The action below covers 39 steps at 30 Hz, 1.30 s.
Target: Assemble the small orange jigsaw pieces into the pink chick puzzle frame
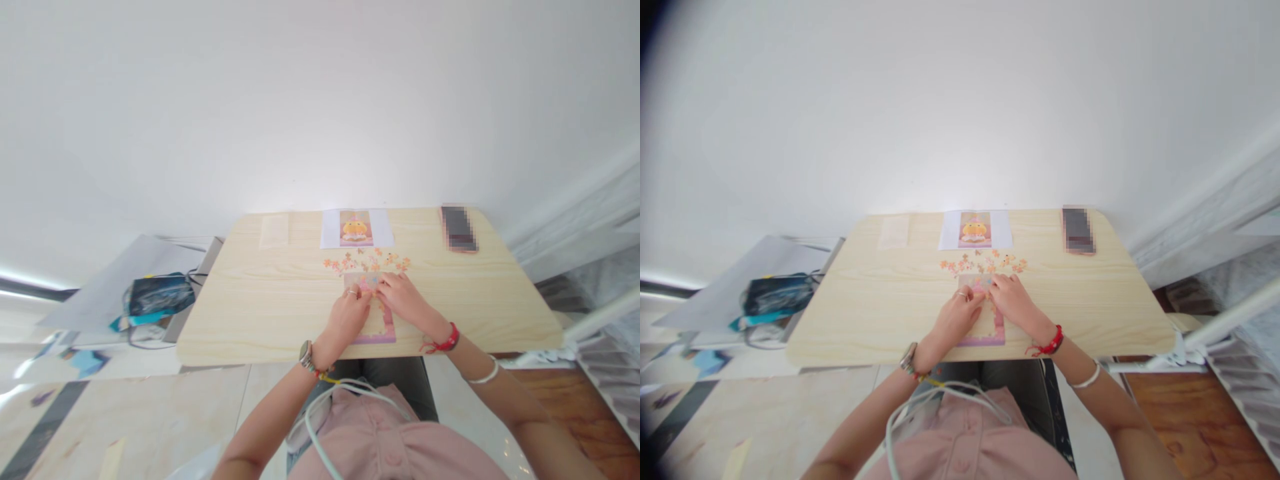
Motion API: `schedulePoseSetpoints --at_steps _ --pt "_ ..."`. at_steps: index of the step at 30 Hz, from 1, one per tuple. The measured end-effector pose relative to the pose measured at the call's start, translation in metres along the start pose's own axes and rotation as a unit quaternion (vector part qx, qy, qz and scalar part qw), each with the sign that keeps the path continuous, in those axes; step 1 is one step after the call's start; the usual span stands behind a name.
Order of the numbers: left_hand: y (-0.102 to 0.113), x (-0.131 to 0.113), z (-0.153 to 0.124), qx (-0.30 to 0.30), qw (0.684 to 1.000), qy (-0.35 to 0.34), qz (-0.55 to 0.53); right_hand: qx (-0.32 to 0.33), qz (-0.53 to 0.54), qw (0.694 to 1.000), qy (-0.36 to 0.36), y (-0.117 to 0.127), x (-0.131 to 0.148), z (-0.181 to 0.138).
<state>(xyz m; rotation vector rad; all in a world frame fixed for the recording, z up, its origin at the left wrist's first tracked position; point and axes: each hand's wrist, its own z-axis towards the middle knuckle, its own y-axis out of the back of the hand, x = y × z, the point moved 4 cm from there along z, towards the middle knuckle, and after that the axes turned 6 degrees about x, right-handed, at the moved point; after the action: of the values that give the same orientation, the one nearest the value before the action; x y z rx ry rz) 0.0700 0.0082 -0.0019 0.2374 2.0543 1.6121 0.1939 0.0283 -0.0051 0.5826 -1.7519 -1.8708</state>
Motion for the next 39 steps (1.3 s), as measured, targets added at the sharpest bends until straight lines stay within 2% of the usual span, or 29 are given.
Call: schedulePoseSetpoints --at_steps 7,12,15,19,22,24,30,39 --pt "-0.003 -0.009 0.003 -0.028 0.998 -0.026 0.047 0.006 -0.017 1.000 -0.021 0.000 0.020 -0.012" --pt "-0.007 -0.006 0.006 -0.041 0.998 -0.029 0.024 0.011 0.002 0.999 -0.036 -0.001 0.023 -0.018" --pt "-0.005 0.002 0.006 -0.035 0.999 -0.021 -0.009 -0.024 0.053 0.997 -0.051 0.005 0.007 -0.020" --pt "0.007 0.018 -0.001 -0.084 0.995 -0.013 -0.052 -0.096 0.116 0.982 -0.114 0.012 -0.041 -0.027" --pt "0.017 0.034 -0.009 -0.127 0.989 0.016 -0.071 -0.110 0.146 0.971 -0.153 0.008 -0.079 -0.032" --pt "0.021 0.043 -0.014 -0.146 0.986 0.026 -0.079 -0.103 0.154 0.970 -0.159 0.004 -0.095 -0.032" --pt "0.021 0.059 -0.026 -0.177 0.979 0.051 -0.091 -0.077 0.166 0.973 -0.138 -0.004 -0.094 -0.020" --pt "0.012 0.072 -0.034 -0.166 0.979 0.068 -0.094 -0.052 0.173 0.975 -0.133 -0.005 -0.101 -0.012"
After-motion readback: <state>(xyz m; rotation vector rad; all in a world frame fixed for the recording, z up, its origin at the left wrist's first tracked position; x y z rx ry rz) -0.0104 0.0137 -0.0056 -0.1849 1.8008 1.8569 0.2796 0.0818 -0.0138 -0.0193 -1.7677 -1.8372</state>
